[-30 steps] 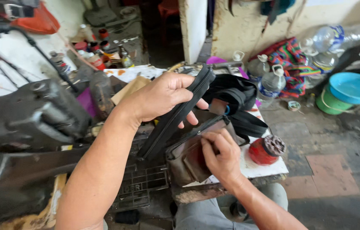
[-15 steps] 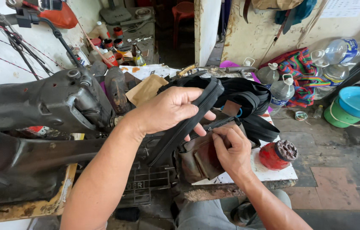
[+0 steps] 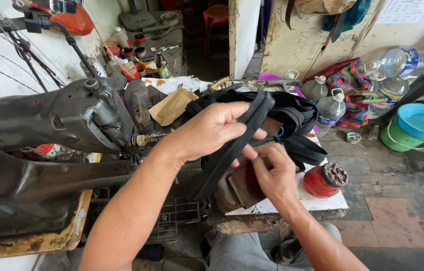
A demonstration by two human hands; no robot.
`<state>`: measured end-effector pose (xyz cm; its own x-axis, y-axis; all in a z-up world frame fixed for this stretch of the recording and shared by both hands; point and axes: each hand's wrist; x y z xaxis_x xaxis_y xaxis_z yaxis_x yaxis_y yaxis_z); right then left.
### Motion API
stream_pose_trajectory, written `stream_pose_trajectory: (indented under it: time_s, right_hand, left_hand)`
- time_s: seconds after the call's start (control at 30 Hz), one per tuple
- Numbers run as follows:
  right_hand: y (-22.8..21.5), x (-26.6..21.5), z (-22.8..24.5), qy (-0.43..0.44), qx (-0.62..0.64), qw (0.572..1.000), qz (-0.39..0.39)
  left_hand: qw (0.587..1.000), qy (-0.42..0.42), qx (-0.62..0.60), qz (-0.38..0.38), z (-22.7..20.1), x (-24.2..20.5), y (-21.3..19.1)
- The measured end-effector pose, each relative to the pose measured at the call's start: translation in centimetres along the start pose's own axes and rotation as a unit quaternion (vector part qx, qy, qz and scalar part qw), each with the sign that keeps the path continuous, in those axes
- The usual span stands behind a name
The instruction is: The person holds a small brown leather pouch and a black zipper strip. They repeatedly open and close the zipper slider, inspecting the mechanism and testing its movement. The person also picks up a small red container and appears to apply a substance to the zipper teeth.
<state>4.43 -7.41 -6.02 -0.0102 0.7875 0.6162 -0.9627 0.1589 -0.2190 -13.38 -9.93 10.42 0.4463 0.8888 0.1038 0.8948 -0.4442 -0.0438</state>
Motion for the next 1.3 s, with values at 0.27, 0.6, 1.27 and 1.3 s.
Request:
stream_pose_trajectory:
  time_s: [0.27, 0.6, 1.27, 1.3]
  right_hand:
    - [-1.7, -3.0, 0.1, 0.190, 0.502, 0.833, 0.139]
    - [-3.5, -1.6, 1.0, 0.229, 0.621, 0.735, 0.146]
    - [-10.6, 3.5, 4.5, 0.163, 0.376, 0.857, 0.313]
    - [-10.6, 3.7, 5.3, 0.149, 0.382, 0.826, 0.386]
  left_hand:
    - [0.957, 0.059, -0.247, -0.138, 3.2, 4.2, 0.4]
    - [0.921, 0.102, -0.278, -0.253, 4.7, 5.4, 0.1]
    - [0.986, 0.027, 0.137, -0.085, 2.6, -12.3, 7.8]
    - [0.942, 0.205, 0.219, -0.152, 1.2, -12.5, 8.8]
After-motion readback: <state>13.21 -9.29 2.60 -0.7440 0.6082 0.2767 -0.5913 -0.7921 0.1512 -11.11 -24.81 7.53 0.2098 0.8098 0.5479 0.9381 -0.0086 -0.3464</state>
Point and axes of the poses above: each hand's wrist, its own x-axis towards the middle knuckle, its own y-axis out of the palm, z = x × y, and after that the axes turned 1 degree about y, right-handed
